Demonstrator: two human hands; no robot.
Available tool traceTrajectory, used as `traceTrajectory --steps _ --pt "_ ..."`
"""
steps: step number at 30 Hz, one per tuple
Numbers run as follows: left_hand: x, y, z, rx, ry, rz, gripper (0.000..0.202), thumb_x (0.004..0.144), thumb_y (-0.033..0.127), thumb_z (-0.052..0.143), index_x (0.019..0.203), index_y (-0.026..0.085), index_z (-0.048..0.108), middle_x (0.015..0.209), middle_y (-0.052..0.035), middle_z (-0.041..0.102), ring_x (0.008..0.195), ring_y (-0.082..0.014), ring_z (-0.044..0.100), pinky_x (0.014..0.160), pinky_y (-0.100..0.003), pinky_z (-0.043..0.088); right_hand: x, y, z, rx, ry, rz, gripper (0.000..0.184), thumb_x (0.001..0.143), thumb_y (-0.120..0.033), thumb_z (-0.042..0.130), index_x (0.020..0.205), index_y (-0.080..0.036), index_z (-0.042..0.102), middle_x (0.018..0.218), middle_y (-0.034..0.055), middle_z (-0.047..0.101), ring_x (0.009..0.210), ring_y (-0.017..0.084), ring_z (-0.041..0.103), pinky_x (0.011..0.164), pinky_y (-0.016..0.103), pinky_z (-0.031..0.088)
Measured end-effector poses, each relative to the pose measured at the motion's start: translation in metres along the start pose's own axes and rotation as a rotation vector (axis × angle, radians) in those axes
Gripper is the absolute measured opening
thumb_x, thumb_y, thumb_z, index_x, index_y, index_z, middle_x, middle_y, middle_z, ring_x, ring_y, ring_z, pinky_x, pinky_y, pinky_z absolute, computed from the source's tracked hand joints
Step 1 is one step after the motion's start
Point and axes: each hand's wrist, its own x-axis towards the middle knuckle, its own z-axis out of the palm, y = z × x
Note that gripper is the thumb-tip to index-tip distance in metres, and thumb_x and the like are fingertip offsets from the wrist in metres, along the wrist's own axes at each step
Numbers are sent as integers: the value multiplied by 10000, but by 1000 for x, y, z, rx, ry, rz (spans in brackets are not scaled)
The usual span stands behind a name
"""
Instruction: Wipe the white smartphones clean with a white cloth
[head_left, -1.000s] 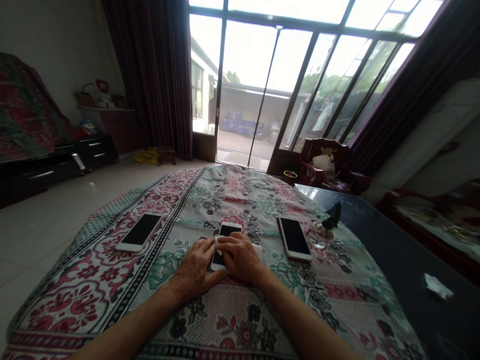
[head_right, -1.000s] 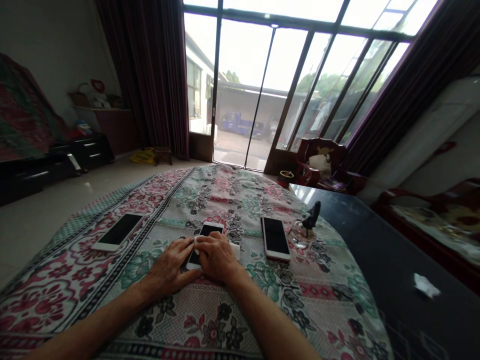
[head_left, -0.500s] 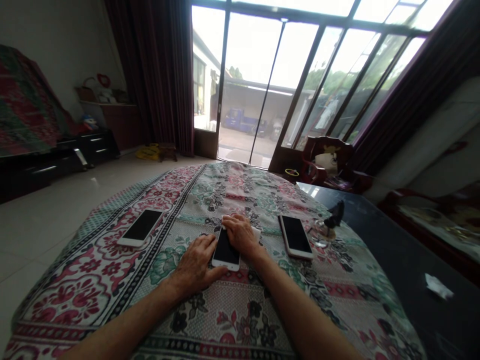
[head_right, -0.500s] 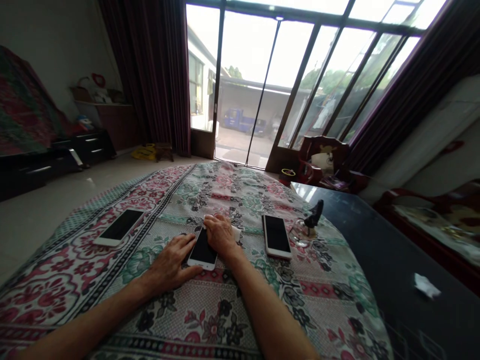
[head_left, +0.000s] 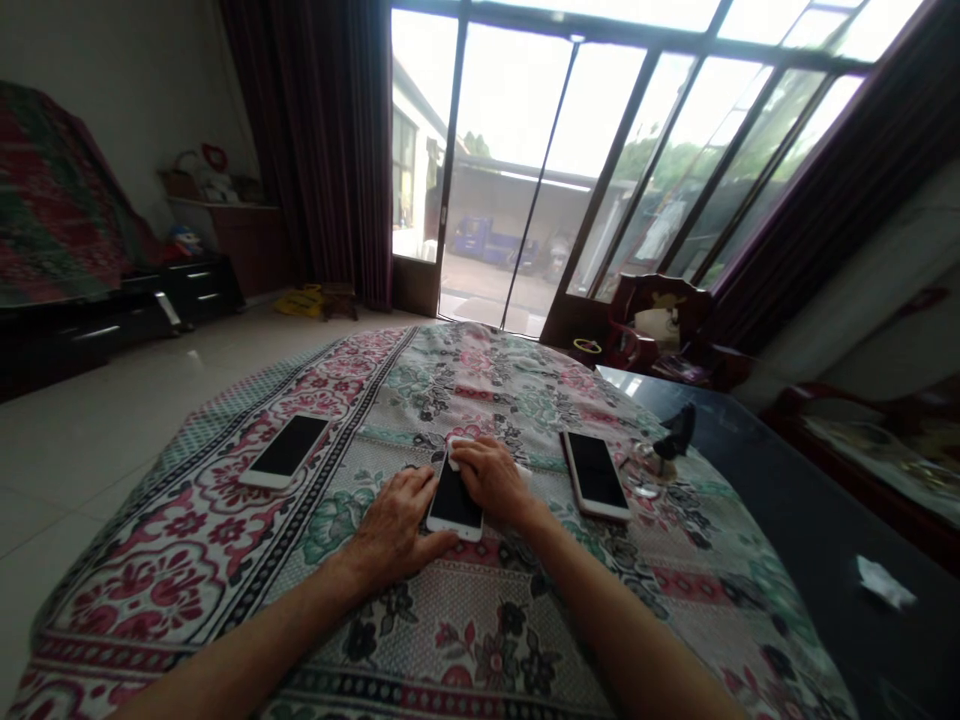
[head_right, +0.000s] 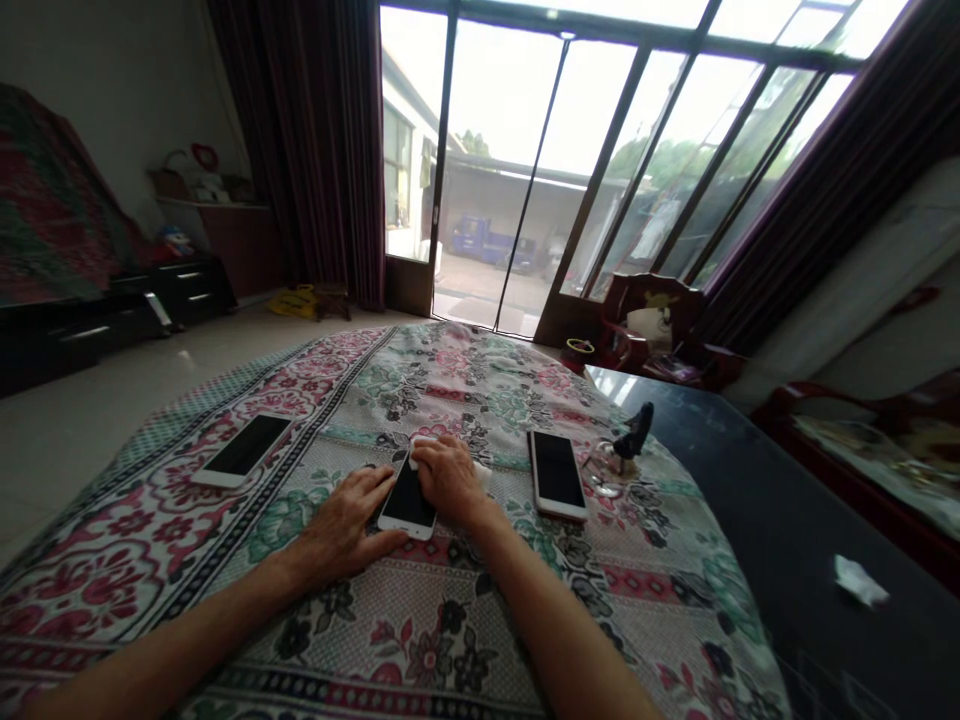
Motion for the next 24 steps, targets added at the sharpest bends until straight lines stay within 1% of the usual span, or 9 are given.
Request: traceTrajectory --steps 4,7,10,13,18,21,24 --pt "1 0 1 -19 16 -6 580 730 448 702 1208 143 580 1276 -149 577 1184 -322 504 1032 -478 408 21 14 8 -71 10 109 241 909 -126 477 1008 -206 681 1100 59 690 1029 195 575 964 346 380" --pt "2 -1 0 -30 29 -19 540 744 466 698 1181 165 596 1251 -132 595 1171 -312 519 1024 -476 415 22 15 10 -84 12 107 253 906 -114 468 1026 -203 673 1116 60 682 1054 198 563 984 349 370" --pt "4 0 0 -28 23 -26 547 736 485 709 1171 171 602 1245 -125 601 1159 -312 526 1017 -475 420 16 11 10 -69 5 40 289 909 -106 441 1056 -204 669 1185 56 657 1102 198 532 1009 359 356" --pt "5 0 -1 -10 2 -45 532 727 471 722 1152 170 614 1249 -127 600 1155 -313 525 1015 -470 422 7 5 8 -42 -26 -5 314 896 -106 443 1086 -215 668 1232 44 637 1118 203 515 1017 374 355" --pt "10 3 -4 -9 -44 -82 539 690 457 747 1125 161 631 1214 -125 599 1119 -315 525 992 -450 436 -16 -8 1 37 -41 -81 351 834 -78 479 1093 -217 671 1228 24 647 1066 208 528 996 374 377" --pt "18 5 -5 -20 -65 -80 490 675 438 752 1064 155 655 1134 -118 605 1071 -309 528 949 -435 457 -29 -12 -7 72 -36 -85 334 820 -68 487 1034 -223 691 1184 11 672 1001 196 553 956 356 403" --pt "29 4 -4 -48 -78 -57 461 657 441 760 1014 165 668 1041 -99 603 1016 -297 533 907 -429 473 -31 -7 -12 63 -14 -42 295 836 -78 490 973 -229 703 1147 2 690 968 186 567 929 343 416"
